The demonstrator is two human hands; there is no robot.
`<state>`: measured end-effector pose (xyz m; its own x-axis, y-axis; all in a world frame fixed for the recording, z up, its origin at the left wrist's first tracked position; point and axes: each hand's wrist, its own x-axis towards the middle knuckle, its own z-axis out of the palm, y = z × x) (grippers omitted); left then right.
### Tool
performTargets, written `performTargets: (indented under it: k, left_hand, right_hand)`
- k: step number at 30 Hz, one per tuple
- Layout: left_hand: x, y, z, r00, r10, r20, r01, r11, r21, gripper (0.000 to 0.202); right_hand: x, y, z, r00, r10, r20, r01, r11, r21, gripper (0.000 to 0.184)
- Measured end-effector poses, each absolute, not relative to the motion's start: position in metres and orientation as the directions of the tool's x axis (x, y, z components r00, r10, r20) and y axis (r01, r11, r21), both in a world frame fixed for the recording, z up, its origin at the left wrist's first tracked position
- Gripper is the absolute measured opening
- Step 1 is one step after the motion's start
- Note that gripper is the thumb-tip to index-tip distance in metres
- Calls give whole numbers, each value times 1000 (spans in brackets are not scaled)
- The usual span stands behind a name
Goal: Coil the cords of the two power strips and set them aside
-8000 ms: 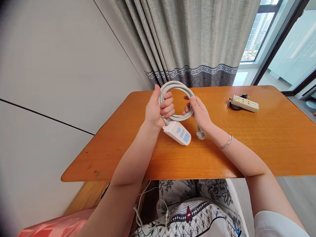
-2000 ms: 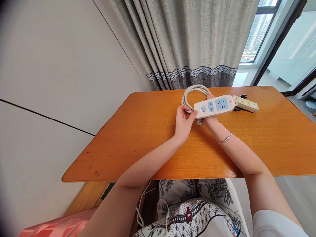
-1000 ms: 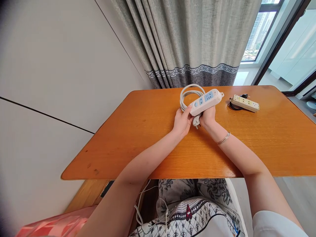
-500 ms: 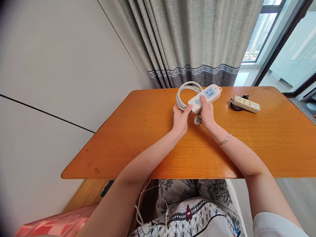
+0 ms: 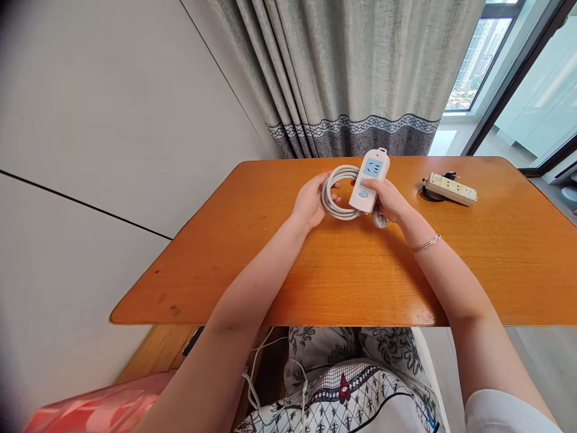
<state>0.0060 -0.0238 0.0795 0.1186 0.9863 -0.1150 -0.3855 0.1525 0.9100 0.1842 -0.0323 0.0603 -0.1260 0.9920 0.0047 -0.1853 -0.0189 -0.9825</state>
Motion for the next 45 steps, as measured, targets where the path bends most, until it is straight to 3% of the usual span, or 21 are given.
performTargets:
  k: [7,11,15,19,23,27,30,34,37,40,43,45]
  left_hand:
    - [5,-30,81,247,966,-72,-345,157,925,16]
    - [5,-32,81,328,943,-62,-411,201,889,16]
    - [2,-28,80,370,927,-61,-454,238,859,17]
    - [-2,-21,76,387,918,-84,-470,275,839,21]
    - [2,-18,69,348,925,-154,-493,320,809,22]
    - [16,-22,53,272,933,-237,-548,352,758,21]
    - [30,-28,37,300,906,-299,-522,418,743,19]
    - [50,-41,12,368,897,-246,-390,389,835,39]
    - [65,-55,-5,506,844,-174,-130,275,953,56]
    - [71,-72,-13,611,792,-9,118,-80,990,56]
    - [66,-87,-12,647,733,208,301,-497,814,48]
    - [61,-94,-7,697,655,293,350,-667,658,41]
  right_hand:
    - [198,-32,56,-369,926,83,32,102,-994,58]
    - [197,-28,52,-183,975,125,75,140,-987,63]
    - [190,-21,45,-9,987,159,-46,158,-986,60]
    - [186,-17,42,-28,987,160,-147,155,-977,63]
    - [184,-17,39,-12,986,165,-58,164,-985,55]
    - [188,-20,39,18,999,39,159,36,-987,39]
    - [199,-28,42,3,990,-140,274,-136,-952,47]
    - [229,-51,40,44,990,-131,271,-138,-953,57]
    - [257,-75,34,58,985,-162,263,-172,-949,56]
    - [279,-94,27,70,973,-221,228,-231,-946,51]
    - [283,-100,21,94,975,-203,195,-218,-956,47]
    - [276,-96,18,107,976,-192,170,-208,-963,43]
